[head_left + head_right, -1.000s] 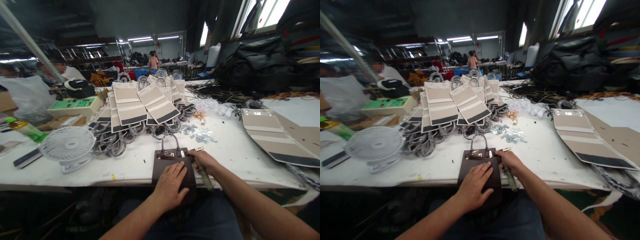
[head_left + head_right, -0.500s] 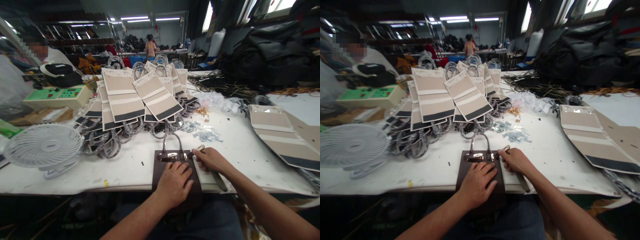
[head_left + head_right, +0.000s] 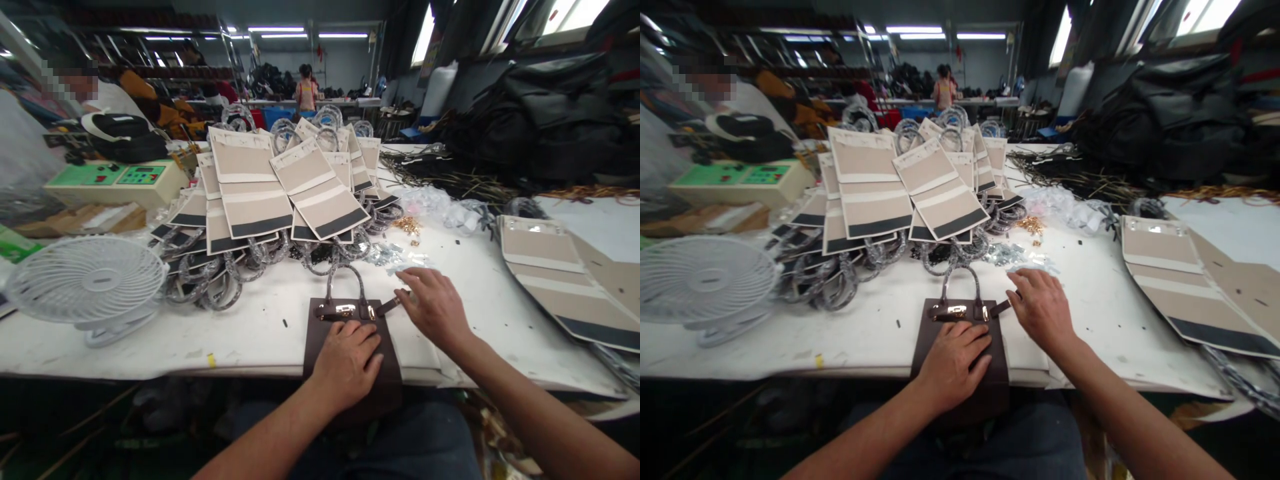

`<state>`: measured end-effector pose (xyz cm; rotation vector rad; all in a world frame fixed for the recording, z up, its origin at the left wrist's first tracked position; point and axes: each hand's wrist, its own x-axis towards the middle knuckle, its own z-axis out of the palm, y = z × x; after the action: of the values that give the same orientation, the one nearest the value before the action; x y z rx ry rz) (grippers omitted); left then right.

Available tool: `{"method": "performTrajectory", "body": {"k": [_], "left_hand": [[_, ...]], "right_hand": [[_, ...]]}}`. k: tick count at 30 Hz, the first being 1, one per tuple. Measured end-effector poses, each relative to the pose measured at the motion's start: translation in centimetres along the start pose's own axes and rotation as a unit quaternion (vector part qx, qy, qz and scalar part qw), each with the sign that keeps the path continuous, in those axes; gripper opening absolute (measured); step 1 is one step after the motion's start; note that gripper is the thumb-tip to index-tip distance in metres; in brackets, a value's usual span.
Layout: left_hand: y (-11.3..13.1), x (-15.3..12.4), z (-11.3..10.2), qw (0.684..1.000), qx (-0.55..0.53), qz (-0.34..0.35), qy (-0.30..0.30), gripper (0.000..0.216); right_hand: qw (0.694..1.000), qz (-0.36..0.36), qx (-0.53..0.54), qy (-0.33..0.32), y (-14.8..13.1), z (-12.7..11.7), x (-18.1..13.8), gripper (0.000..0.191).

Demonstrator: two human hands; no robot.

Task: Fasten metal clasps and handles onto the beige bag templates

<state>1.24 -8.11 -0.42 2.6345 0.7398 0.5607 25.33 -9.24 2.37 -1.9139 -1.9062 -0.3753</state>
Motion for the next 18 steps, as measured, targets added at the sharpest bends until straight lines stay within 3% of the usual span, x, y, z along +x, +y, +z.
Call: {"method": "performTrajectory", "body": {"k": [4, 9, 13, 16, 18], "left_hand": [[-0.2, 0.0, 0.1, 0.999, -0.025, -0.018, 0.026, 0.026], [-0.3, -0.5, 0.3, 0.993, -0.045, -0.012, 0.104, 0.028], [-0.3, -0.8, -1.1, 0.978, -0.026, 0.014, 0.204, 0.039], [-1.1, -0.8, -3.2, 0.938, -0.066, -0.115, 0.32, 0.056], [-2.3, -0.9, -4.9, 0.873, -0.219, -0.251, 0.356, 0.068]], "right_hand": [[0.995, 0.046, 0.085, 0.012, -2.1, 1.3, -1.1, 0.052], [0.99, 0.038, 0.072, -0.114, -3.4, 2.5, -1.4, 0.026], [0.977, 0.054, 0.138, -0.152, -3.5, 2.2, -1.1, 0.023], [0.96, 0.073, 0.226, -0.147, -3.8, 1.2, -1.0, 0.024], [0.934, 0.091, 0.324, -0.123, -4.3, -0.2, -0.9, 0.022]]}}
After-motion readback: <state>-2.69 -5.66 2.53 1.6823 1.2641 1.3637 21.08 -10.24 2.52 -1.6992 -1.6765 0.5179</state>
